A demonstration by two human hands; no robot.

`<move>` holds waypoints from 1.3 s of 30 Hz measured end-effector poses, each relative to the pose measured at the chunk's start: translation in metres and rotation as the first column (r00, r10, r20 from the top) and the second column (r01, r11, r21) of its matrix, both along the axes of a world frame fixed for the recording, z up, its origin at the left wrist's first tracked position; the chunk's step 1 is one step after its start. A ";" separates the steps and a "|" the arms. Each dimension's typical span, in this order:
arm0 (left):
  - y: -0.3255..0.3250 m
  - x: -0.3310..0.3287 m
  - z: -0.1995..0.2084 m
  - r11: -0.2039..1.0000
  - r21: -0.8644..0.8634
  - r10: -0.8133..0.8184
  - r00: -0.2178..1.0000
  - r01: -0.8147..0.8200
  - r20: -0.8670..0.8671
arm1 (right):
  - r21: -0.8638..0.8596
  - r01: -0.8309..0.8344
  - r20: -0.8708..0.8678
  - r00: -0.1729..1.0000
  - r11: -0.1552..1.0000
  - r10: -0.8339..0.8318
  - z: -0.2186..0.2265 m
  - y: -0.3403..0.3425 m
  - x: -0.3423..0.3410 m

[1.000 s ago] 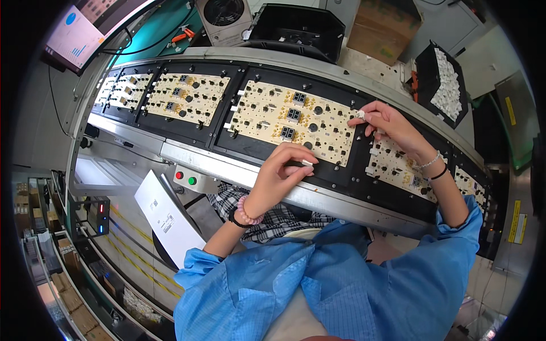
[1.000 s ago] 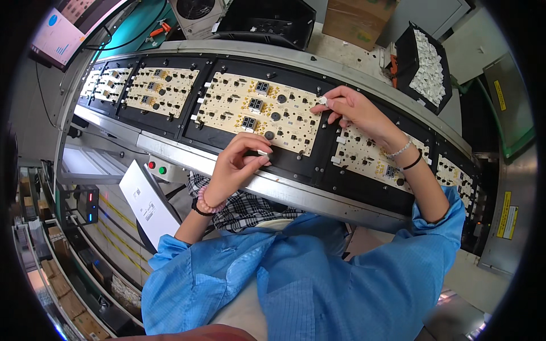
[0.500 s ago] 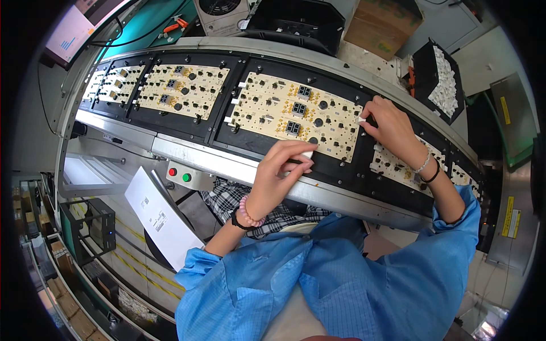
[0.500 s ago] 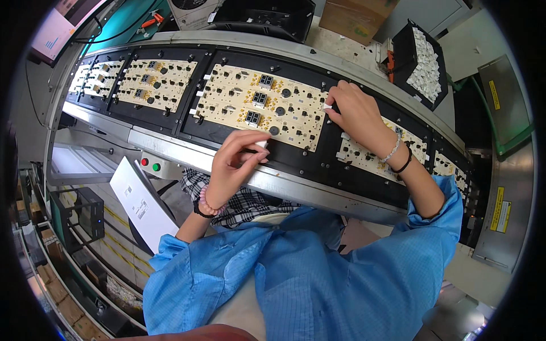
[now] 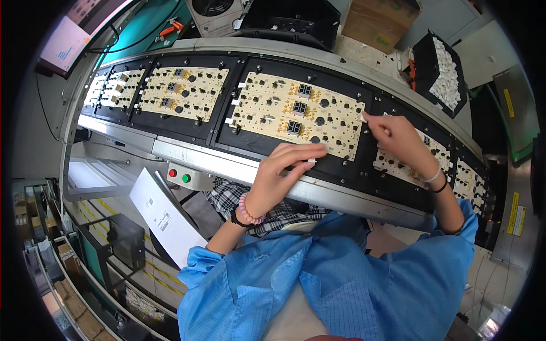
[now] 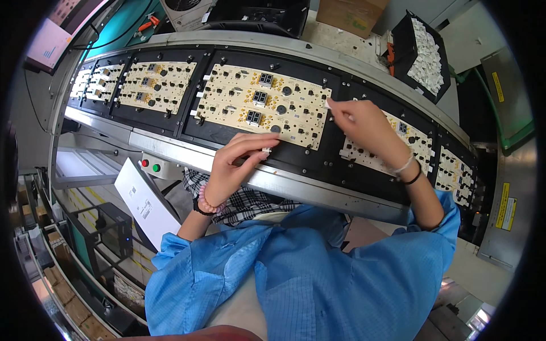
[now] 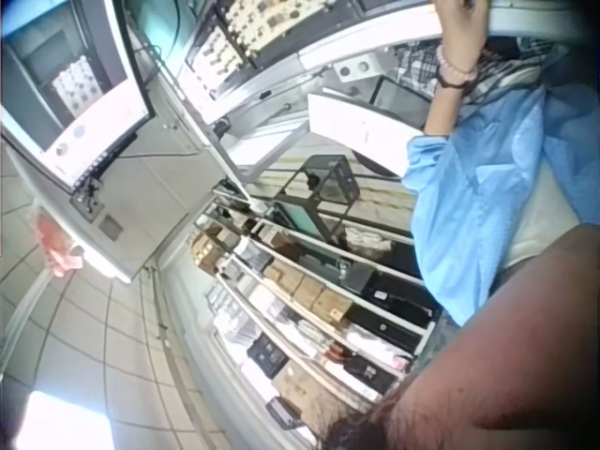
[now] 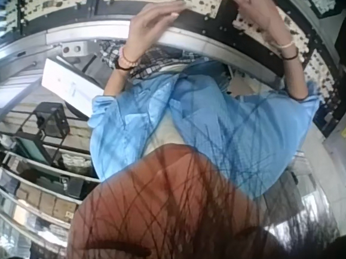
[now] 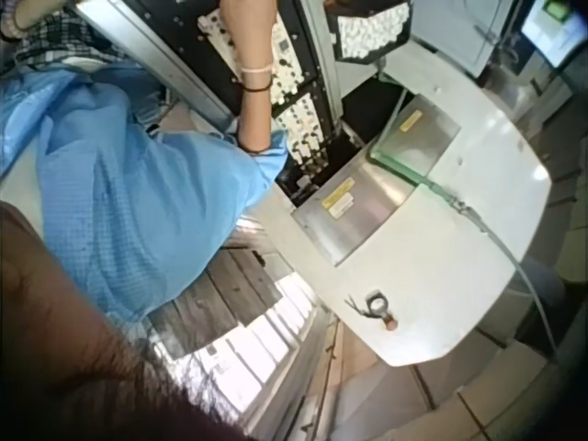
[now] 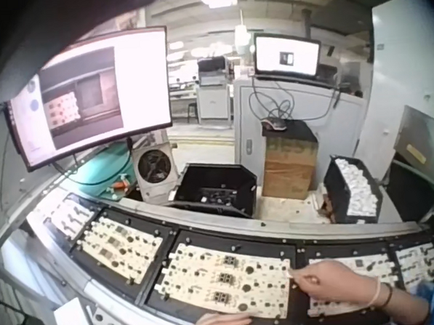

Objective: Placing small components onto printed circuit boards on a production assembly line.

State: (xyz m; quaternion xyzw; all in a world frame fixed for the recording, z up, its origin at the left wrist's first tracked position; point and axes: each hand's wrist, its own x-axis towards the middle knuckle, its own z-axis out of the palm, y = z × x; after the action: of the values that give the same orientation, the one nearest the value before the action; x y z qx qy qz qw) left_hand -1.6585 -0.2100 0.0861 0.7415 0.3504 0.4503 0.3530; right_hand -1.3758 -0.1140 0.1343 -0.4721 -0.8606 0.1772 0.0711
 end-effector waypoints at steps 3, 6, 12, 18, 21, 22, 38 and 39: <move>-0.002 0.013 0.007 0.932 -0.363 0.140 0.936 -0.014 0.324 | -0.607 -0.065 -0.568 0.733 0.792 -0.375 0.016 0.017 0.029; 0.013 0.020 0.010 0.917 -0.395 0.061 0.959 0.056 0.278 | -0.809 -0.161 -0.587 0.271 0.565 -0.763 0.018 0.009 0.041; 0.056 0.056 0.027 0.994 -0.081 -0.081 0.988 0.070 -0.134 | -0.783 -0.244 -0.620 0.369 0.572 -0.692 0.009 -0.007 0.051; 0.072 0.080 0.013 0.987 0.160 0.048 0.901 0.025 -0.432 | -0.753 -0.118 -0.625 0.438 0.648 -0.646 0.013 -0.014 0.068; 0.072 0.085 0.015 0.973 0.211 0.015 0.891 0.091 -0.454 | -0.741 -0.053 -0.607 0.481 0.670 -0.633 0.014 -0.016 0.073; 0.071 0.087 0.014 0.974 0.205 0.008 0.889 0.097 -0.458 | -0.729 -0.017 -0.600 0.496 0.684 -0.628 0.014 -0.017 0.073; 0.071 0.087 0.012 0.975 0.203 0.015 0.892 0.087 -0.451 | -0.669 0.084 -0.580 0.563 0.739 -0.589 0.017 -0.017 0.058; 0.071 0.087 0.011 0.977 0.199 0.017 0.897 0.079 -0.441 | -0.670 0.095 -0.573 0.565 0.736 -0.594 0.018 -0.016 0.058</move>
State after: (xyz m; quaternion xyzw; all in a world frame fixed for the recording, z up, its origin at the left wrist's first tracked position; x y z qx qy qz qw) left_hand -1.5720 -0.1394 0.0970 0.8630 0.3590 0.3000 0.1907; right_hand -1.3183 -0.1304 0.1526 -0.5185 -0.5362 0.5870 0.3148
